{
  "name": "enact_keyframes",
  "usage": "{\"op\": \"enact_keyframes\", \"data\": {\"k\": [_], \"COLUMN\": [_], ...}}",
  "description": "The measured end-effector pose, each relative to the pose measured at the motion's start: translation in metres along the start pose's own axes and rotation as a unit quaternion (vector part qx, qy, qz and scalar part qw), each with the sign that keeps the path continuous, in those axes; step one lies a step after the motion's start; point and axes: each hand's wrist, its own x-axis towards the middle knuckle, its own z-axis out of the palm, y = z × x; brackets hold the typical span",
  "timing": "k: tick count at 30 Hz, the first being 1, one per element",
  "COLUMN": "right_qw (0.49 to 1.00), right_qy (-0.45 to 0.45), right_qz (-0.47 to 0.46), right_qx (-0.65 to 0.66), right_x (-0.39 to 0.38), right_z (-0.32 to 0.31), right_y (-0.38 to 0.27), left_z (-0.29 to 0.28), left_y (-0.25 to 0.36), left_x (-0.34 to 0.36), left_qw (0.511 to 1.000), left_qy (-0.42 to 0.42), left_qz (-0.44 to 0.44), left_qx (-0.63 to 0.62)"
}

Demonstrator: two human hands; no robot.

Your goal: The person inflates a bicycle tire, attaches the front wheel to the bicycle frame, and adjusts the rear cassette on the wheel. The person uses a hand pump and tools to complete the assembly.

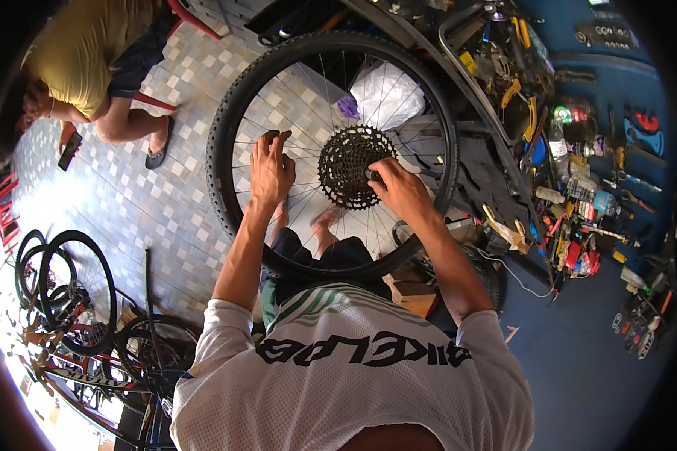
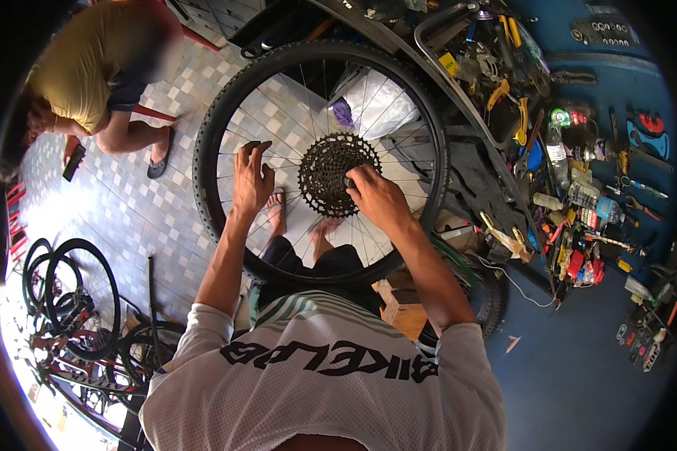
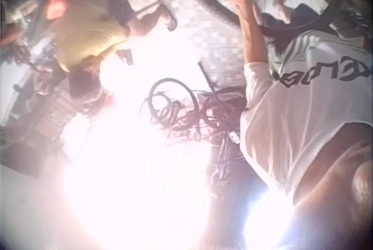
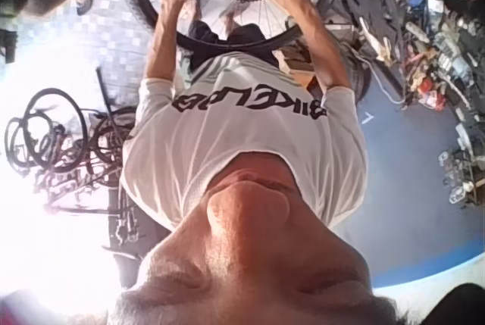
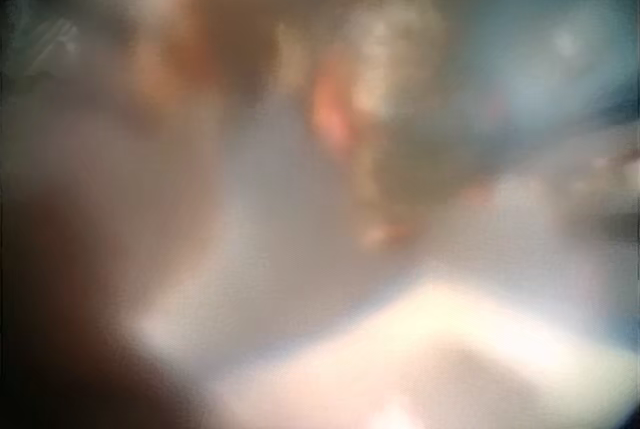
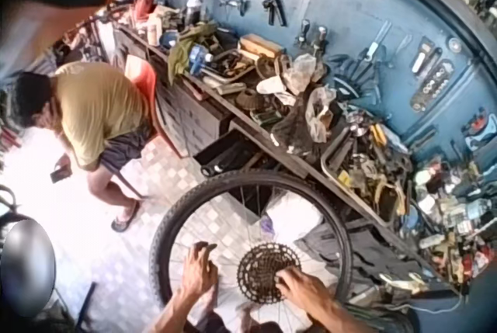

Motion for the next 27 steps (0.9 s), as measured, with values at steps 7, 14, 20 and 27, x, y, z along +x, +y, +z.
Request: {"op": "enact_keyframes", "data": {"k": [7, 14, 20, 27], "right_qw": [0.995, 0.960, 0.974, 0.983], "right_qy": [0.040, -0.099, -0.068, 0.033], "right_qz": [-0.055, 0.128, 0.059, -0.003], "right_qx": [-0.075, -0.227, -0.208, -0.182], "right_x": [0.004, 0.019, 0.020, 0.024], "right_z": [0.007, 0.003, -0.002, 0.000], "right_y": [0.000, -0.017, -0.019, -0.015], "left_z": [0.000, 0.002, 0.002, 0.003], "left_y": [-0.001, 0.000, -0.003, -0.002], "left_x": [-0.003, -0.004, -0.005, -0.003], "left_qw": [1.000, 1.000, 1.000, 1.000], "left_qy": [0.000, -0.007, -0.003, -0.001], "left_qz": [-0.017, -0.024, -0.025, -0.018], "left_qx": [-0.016, -0.008, -0.001, -0.009]}}
